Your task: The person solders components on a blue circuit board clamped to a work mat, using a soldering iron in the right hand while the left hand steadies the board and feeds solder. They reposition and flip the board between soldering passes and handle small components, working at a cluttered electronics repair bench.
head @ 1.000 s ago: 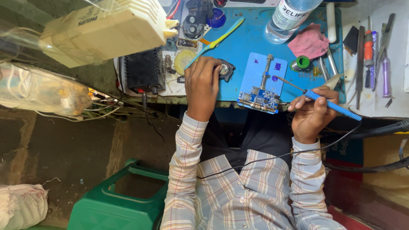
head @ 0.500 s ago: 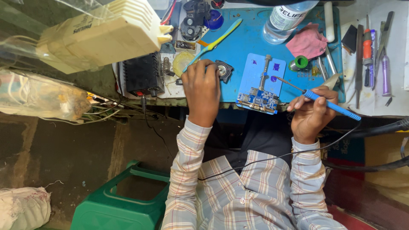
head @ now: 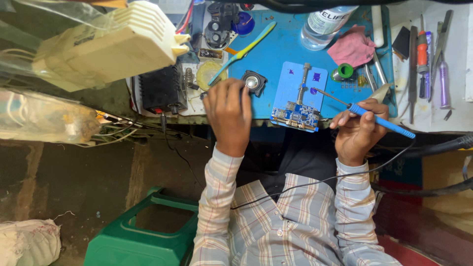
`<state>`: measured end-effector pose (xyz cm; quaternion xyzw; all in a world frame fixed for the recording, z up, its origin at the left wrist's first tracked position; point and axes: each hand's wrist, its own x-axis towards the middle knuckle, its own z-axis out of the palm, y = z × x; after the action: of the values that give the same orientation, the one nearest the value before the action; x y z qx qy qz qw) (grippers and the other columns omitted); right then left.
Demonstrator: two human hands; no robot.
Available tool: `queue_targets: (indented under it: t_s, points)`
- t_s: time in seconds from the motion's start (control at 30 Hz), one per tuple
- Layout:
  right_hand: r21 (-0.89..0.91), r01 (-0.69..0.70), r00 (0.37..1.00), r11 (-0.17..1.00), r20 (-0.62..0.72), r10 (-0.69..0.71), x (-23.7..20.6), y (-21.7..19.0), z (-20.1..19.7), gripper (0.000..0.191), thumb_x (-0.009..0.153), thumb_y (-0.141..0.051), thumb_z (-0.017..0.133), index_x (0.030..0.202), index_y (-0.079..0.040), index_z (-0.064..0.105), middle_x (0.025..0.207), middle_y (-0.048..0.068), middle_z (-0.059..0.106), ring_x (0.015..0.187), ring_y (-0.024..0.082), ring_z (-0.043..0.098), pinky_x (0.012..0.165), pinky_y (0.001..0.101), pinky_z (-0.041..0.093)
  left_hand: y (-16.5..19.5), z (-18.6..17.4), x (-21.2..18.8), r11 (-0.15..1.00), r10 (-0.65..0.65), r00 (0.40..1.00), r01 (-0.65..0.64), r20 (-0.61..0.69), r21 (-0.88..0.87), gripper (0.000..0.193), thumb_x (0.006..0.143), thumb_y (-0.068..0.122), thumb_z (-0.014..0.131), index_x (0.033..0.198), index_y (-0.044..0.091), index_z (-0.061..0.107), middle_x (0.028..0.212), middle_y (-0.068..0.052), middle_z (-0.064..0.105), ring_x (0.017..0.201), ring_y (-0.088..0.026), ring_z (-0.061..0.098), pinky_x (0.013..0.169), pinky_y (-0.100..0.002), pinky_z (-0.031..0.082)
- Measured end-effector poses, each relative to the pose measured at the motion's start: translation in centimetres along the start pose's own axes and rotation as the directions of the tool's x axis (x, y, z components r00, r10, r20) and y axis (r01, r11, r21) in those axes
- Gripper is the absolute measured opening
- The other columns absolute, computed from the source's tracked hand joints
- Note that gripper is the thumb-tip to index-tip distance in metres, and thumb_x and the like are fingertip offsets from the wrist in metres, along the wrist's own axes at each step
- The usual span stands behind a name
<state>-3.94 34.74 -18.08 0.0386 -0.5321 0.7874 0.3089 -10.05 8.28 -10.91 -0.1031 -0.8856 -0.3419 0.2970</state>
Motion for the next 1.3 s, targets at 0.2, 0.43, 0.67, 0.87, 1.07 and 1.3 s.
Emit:
queue_targets:
  t_s: [0.2, 0.43, 0.67, 0.87, 1.07, 1.3]
  points:
    - [-0.008, 0.012, 1.000, 1.000, -0.007, -0.012, -0.1, 0.1, 0.2, 0.034, 0.114, -0.036, 0.063, 0.115, -0.005, 0.050, 0.093, 0.007, 0.049, 0.067, 0.016, 0.056, 0.056, 0.0339, 0.051, 0.9, -1.4, -4.6, 0.999, -0.050, 0.999, 0.050, -0.006, 0.020, 0.017, 0.093, 0.010, 0.077, 0.108, 0.009, 0.069, 0.114, -0.004, 0.066, 0.114, -0.027, 0.059, 0.098, -0.043, 0.039]
    - [-0.024, 0.014, 1.000, 1.000, -0.013, -0.015, -0.1, -0.1, 0.3, 0.035, 0.114, -0.037, 0.063, 0.114, -0.005, 0.050, 0.093, 0.006, 0.049, 0.067, 0.016, 0.056, 0.055, 0.0334, 0.051, 1.3, -0.7, -5.0, 0.998, -0.063, 0.996, 0.062, -0.058, -0.022, 0.019, 0.094, 0.008, 0.078, 0.111, 0.009, 0.072, 0.117, -0.004, 0.066, 0.115, -0.024, 0.059, 0.103, -0.043, 0.035]
    - [-0.044, 0.031, 0.999, 0.999, -0.033, -0.032, -0.2, -0.1, 0.6, 0.036, 0.113, -0.038, 0.063, 0.113, -0.005, 0.049, 0.094, 0.006, 0.049, 0.067, 0.015, 0.055, 0.053, 0.0324, 0.050, 2.7, -0.8, -5.3, 0.981, -0.079, 0.988, 0.054, -0.129, -0.188, 0.026, 0.093, 0.004, 0.075, 0.118, 0.011, 0.071, 0.120, -0.005, 0.066, 0.116, -0.026, 0.059, 0.108, -0.042, 0.035]
    - [-0.037, 0.044, 0.998, 0.998, -0.046, -0.046, -0.3, -0.1, 0.8, 0.036, 0.113, -0.037, 0.064, 0.113, -0.005, 0.049, 0.095, 0.006, 0.049, 0.066, 0.016, 0.055, 0.053, 0.0323, 0.049, 4.2, 0.3, -6.4, 0.976, -0.007, 0.997, -0.011, -0.077, -0.219, 0.027, 0.091, 0.007, 0.078, 0.116, 0.007, 0.070, 0.112, -0.005, 0.066, 0.112, -0.026, 0.059, 0.103, -0.043, 0.036]
    - [-0.020, 0.034, 0.998, 0.999, -0.051, -0.035, -0.4, 0.3, 0.2, 0.037, 0.112, -0.037, 0.065, 0.112, -0.003, 0.051, 0.091, 0.007, 0.051, 0.064, 0.017, 0.055, 0.052, 0.0336, 0.050, 3.1, 2.2, -8.7, 0.902, -0.049, 0.994, 0.001, -0.099, -0.431, 0.017, 0.094, 0.002, 0.077, 0.109, 0.004, 0.070, 0.087, -0.004, 0.066, 0.073, -0.019, 0.061, 0.070, -0.033, 0.046]
    - [-0.093, 0.076, 0.997, 0.993, 0.036, -0.073, -2.0, 0.0, 0.0, 0.034, 0.110, -0.030, 0.069, 0.110, -0.001, 0.052, 0.094, 0.013, 0.056, 0.065, 0.021, 0.060, 0.059, 0.0388, 0.057, 3.6, 5.3, -12.6, 0.219, -0.549, 0.744, 0.567, 0.380, -0.794, 0.015, 0.105, 0.012, 0.066, 0.110, -0.002, 0.066, 0.088, -0.010, 0.073, 0.065, -0.008, 0.064, 0.054, -0.022, 0.047]
